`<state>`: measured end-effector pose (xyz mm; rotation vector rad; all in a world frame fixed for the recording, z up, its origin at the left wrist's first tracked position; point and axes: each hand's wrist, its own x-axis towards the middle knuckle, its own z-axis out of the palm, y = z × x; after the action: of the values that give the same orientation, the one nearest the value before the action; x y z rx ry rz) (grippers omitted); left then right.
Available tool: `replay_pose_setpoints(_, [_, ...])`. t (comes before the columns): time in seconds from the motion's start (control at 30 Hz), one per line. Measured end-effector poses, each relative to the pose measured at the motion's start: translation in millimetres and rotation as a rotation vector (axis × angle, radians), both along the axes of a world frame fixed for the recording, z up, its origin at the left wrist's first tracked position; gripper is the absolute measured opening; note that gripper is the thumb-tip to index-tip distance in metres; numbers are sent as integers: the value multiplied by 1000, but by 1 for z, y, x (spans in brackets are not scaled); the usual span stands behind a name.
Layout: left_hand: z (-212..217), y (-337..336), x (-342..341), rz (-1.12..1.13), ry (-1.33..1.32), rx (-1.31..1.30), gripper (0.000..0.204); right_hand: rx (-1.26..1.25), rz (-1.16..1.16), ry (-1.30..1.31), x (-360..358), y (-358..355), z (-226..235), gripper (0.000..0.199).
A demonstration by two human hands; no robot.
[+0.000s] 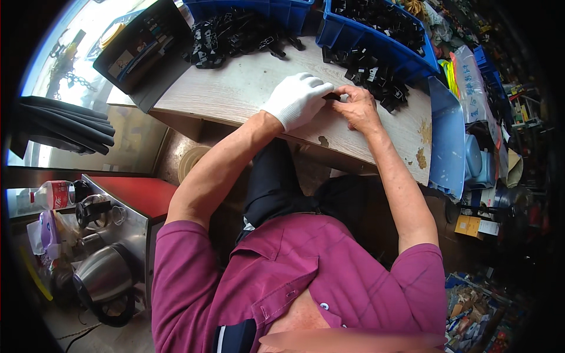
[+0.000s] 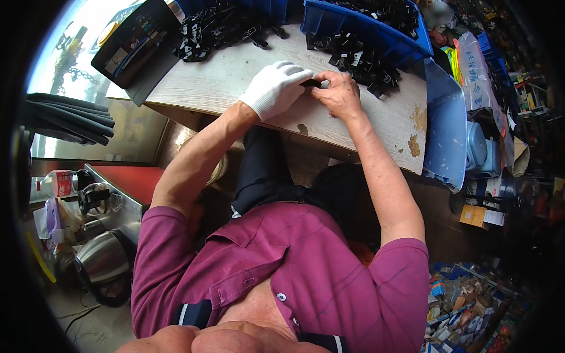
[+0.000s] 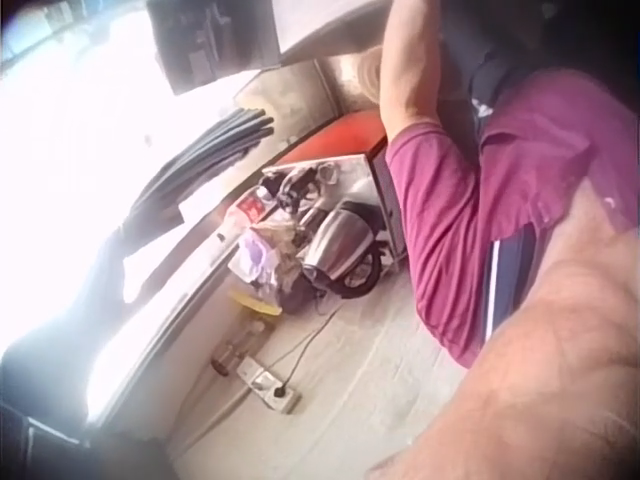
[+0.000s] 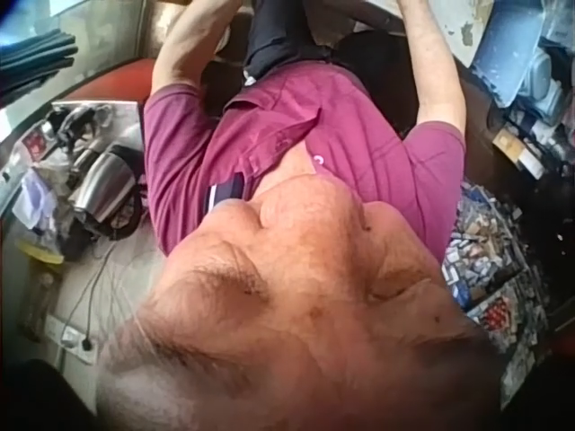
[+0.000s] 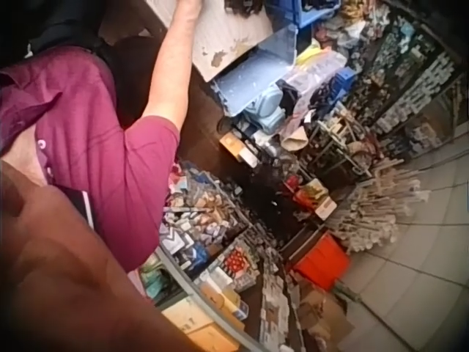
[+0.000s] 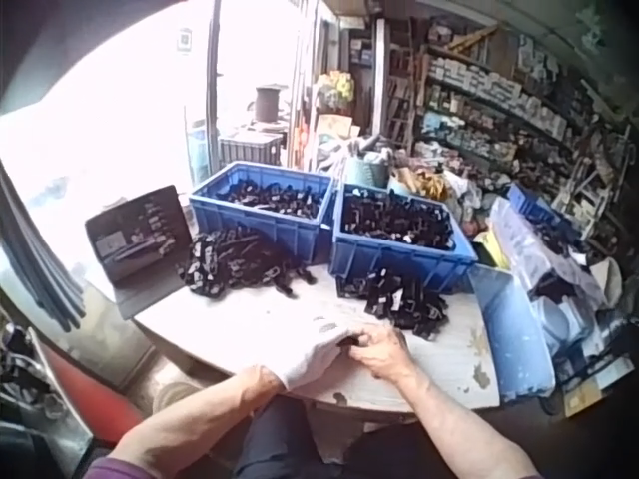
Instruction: Manually assembling small black plastic components at a workshop bench.
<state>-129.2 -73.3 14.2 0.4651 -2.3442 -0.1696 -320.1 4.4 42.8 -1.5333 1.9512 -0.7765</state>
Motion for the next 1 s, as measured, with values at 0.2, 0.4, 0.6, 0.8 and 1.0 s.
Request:
replay_pose_setpoints(0.2, [4,-47,19,619,-31,39,29,-90,-253,-443,-7,18,-8,38])
replay_pose_setpoints(0.4, [-7,-61,31,643,-176,-92,26,-172,-503,-780,-38,50,2,32])
replay_pose_setpoints(0.6, [-10,-46,38,529,-73,-128,11,-419,-1013,-716,-127,80,8,28])
replay_pose_setpoints(0.8, [-16,-47,40,534,-75,-135,13,-335,-936,-665,-138,85,8,38])
replay_pose_setpoints(1.0, [-11,-42,34,529,-84,-126,14,-189,-618,-553,-83,57,10,35])
